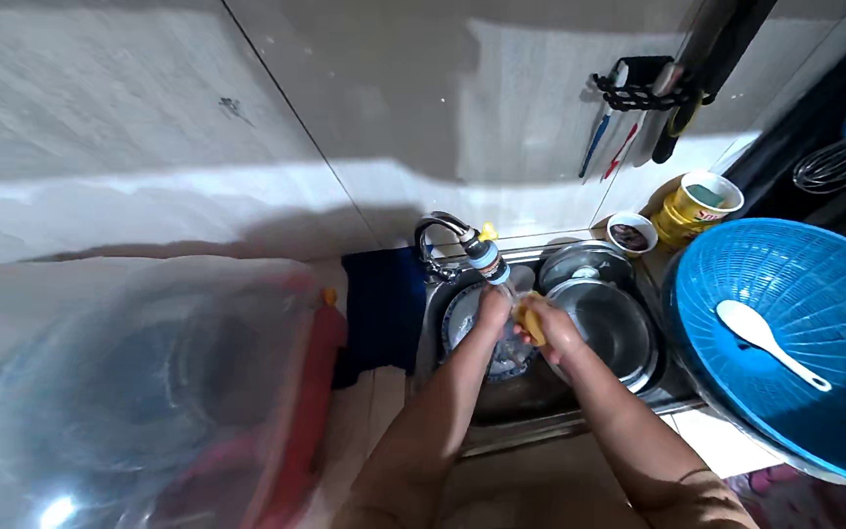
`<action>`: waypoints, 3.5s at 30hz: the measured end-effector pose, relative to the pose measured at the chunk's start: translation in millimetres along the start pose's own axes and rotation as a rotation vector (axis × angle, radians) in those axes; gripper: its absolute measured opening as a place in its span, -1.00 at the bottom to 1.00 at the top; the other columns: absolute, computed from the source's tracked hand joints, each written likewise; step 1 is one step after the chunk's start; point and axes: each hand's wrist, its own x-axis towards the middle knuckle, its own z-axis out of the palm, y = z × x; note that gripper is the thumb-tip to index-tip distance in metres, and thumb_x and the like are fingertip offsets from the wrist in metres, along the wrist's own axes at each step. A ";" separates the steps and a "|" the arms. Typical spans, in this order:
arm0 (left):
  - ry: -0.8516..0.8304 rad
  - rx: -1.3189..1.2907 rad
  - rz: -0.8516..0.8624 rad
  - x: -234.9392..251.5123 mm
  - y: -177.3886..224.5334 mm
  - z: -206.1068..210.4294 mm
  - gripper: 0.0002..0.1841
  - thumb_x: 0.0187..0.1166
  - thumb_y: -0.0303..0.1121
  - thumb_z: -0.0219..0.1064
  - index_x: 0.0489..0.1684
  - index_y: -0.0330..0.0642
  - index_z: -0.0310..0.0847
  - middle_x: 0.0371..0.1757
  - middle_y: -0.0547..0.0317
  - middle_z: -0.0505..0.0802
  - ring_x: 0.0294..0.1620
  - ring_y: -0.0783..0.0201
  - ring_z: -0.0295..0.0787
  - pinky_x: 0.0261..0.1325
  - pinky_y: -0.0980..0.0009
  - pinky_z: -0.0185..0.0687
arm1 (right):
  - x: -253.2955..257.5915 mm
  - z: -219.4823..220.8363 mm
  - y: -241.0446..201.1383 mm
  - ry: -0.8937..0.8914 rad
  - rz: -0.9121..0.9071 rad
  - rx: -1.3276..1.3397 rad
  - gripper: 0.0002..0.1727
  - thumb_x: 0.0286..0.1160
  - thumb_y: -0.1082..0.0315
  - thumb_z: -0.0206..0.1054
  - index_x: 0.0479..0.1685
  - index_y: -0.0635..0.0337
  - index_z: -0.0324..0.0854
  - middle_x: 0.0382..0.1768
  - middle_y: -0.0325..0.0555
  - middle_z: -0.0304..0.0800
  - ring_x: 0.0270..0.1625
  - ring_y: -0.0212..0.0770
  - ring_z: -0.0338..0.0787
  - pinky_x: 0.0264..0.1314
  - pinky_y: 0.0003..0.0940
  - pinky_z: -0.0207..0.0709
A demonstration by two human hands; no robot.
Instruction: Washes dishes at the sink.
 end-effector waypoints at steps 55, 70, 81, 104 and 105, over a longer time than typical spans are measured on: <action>-0.361 0.383 -0.165 -14.5 1.2 -18.5 -0.54 0.85 -0.16 0.04 0.63 -0.15 0.33 0.22 -0.08 0.78 -0.07 0.17 0.86 -0.01 0.20 0.83 | -150.1 -337.3 -70.6 0.866 0.022 -1.497 -0.40 0.18 -0.42 0.45 0.08 -0.25 0.71 -0.14 0.00 0.84 -0.07 0.20 0.83 -0.14 0.54 0.61; -0.275 0.095 0.130 -28.3 45.0 2.3 -0.67 0.82 -0.30 0.09 0.39 -0.24 0.54 0.02 0.10 0.87 -0.23 0.31 0.82 -0.15 0.38 0.75 | -80.5 -125.0 -59.3 0.827 -0.216 -1.653 -0.56 0.33 0.29 0.39 0.27 -0.10 0.58 0.26 0.12 0.65 0.02 0.26 0.81 -0.23 0.30 0.74; -0.257 0.090 0.043 -39.2 18.1 -0.9 -0.66 0.78 -0.32 0.17 0.41 -0.26 0.50 0.02 0.06 0.85 -0.24 0.27 0.81 -0.16 0.35 0.76 | -139.8 -222.1 -41.6 0.718 -0.259 -1.659 -0.33 -0.04 0.18 0.66 0.24 -0.38 0.54 0.27 -0.14 0.69 0.03 0.07 0.82 -0.25 0.23 0.75; -0.291 -0.062 0.114 -37.5 31.4 11.4 -0.66 0.88 -0.28 0.00 0.47 -0.23 0.39 0.03 0.05 0.89 -0.27 0.21 0.84 -0.27 0.36 0.75 | -138.3 -92.8 -77.6 0.649 -0.496 -1.555 -0.53 0.38 -0.04 0.48 0.32 -0.30 0.66 0.30 -0.08 0.71 0.28 0.11 0.75 0.23 0.21 0.70; -0.276 -0.064 0.144 -37.6 32.8 10.6 -0.66 0.87 -0.30 0.02 0.46 -0.24 0.41 0.02 0.06 0.88 -0.29 0.25 0.81 -0.27 0.38 0.72 | -129.8 -72.0 -71.6 0.547 -0.486 -1.500 -0.46 0.34 -0.16 0.50 0.34 -0.31 0.66 0.32 -0.11 0.72 0.29 0.04 0.76 0.28 0.16 0.70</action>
